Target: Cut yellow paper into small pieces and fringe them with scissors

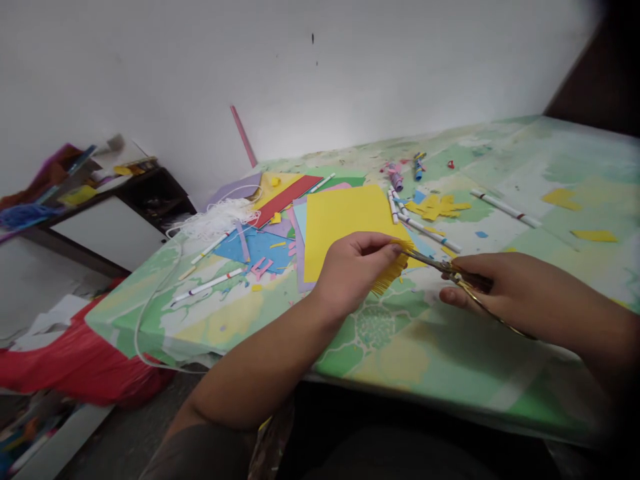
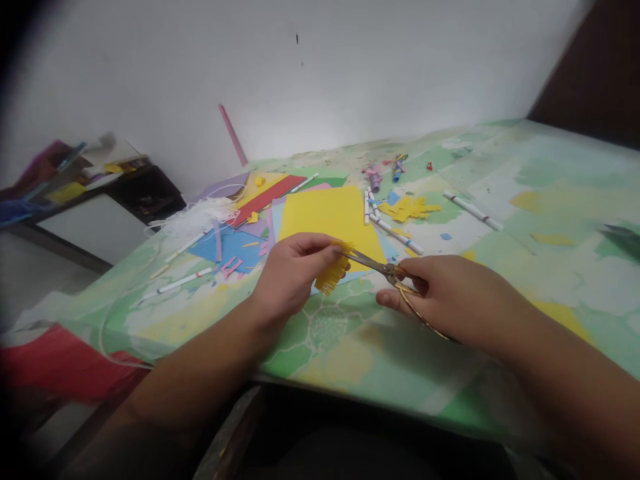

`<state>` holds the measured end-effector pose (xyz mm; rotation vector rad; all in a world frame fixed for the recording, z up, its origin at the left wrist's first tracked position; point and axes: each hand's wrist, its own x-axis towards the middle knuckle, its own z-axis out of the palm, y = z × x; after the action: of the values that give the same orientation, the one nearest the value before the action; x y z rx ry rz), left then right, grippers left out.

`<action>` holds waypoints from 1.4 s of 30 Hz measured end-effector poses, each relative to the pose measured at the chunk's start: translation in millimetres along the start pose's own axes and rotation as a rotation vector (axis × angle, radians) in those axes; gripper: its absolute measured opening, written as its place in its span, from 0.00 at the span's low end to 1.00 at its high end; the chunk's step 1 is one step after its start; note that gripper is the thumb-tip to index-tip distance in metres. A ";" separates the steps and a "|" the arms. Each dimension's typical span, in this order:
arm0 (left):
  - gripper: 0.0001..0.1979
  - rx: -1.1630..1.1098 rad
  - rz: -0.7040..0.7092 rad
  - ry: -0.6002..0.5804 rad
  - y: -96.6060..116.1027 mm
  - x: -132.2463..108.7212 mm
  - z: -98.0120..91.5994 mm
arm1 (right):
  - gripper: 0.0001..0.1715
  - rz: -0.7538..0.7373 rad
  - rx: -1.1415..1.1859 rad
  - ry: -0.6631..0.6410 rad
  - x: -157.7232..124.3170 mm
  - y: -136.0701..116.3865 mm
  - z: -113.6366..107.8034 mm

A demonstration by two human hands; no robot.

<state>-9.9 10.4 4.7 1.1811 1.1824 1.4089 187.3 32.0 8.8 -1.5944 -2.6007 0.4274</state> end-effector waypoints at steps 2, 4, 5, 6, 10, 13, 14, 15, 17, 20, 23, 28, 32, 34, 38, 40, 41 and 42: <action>0.07 0.029 -0.008 0.006 0.4 -0.3 -0.5 | 0.28 -0.009 0.007 -0.005 0.0 0.4 0.3; 0.07 0.057 -0.018 0.006 1.2 -0.7 -0.6 | 0.28 -0.012 0.010 0.008 0.4 2.4 1.6; 0.06 0.078 -0.022 0.005 1.8 -1.0 -0.6 | 0.28 -0.014 0.015 0.019 0.8 3.7 2.8; 0.06 0.103 -0.027 0.001 2.4 -1.5 -0.6 | 0.28 -0.020 0.022 0.027 1.5 4.9 4.2; 0.06 0.180 -0.044 -0.026 5.8 -4.9 -0.1 | 0.30 -0.025 0.027 0.044 4.8 7.2 9.8; 0.06 0.217 -0.053 -0.025 8.4 -7.3 0.1 | 0.31 -0.013 0.014 0.047 5.4 4.6 10.6; 0.06 0.228 -0.059 -0.022 9.1 -7.8 0.1 | 0.30 -0.012 0.008 0.045 5.1 3.3 10.3; 0.06 0.235 -0.066 -0.020 9.7 -8.1 0.1 | 0.30 -0.011 0.001 0.042 4.7 2.0 9.9; 0.06 0.246 -0.074 -0.021 10.3 -8.2 0.0 | 0.29 -0.010 -0.012 0.044 3.8 0.2 9.4; 0.05 0.255 -0.062 -0.036 10.9 -8.0 -0.4 | 0.28 -0.014 -0.009 0.050 3.1 -0.4 10.2; 0.05 0.269 -0.056 -0.045 11.8 -7.7 -0.7 | 0.28 -0.018 0.000 0.056 3.0 0.7 11.9; 0.03 0.300 -0.068 -0.056 13.6 -7.4 -1.3 | 0.28 -0.012 0.004 0.034 3.0 1.2 11.7; 0.03 0.343 -0.055 -0.065 14.7 -8.3 -1.8 | 0.28 -0.026 0.000 0.015 2.8 1.5 11.3; 0.03 0.363 -0.044 -0.069 15.2 -9.0 -1.8 | 0.28 -0.026 -0.006 0.015 2.3 1.9 11.4; 0.03 0.363 -0.038 -0.085 16.2 -10.6 -1.2 | 0.28 -0.026 -0.043 0.007 0.8 2.2 10.8; 0.02 0.353 -0.047 -0.083 16.5 -11.2 -0.5 | 0.29 -0.021 -0.061 0.008 0.2 2.4 10.1; 0.02 0.351 -0.050 -0.081 16.6 -11.4 -0.2 | 0.30 -0.020 -0.065 0.009 0.0 2.5 9.8; 0.02 0.352 -0.051 -0.078 16.6 -11.5 0.1 | 0.30 -0.021 -0.066 0.012 -0.1 2.7 9.5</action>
<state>-9.5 -2.9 20.0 1.4223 1.4334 1.1341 187.9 31.2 -1.0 -1.5824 -2.6470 0.3327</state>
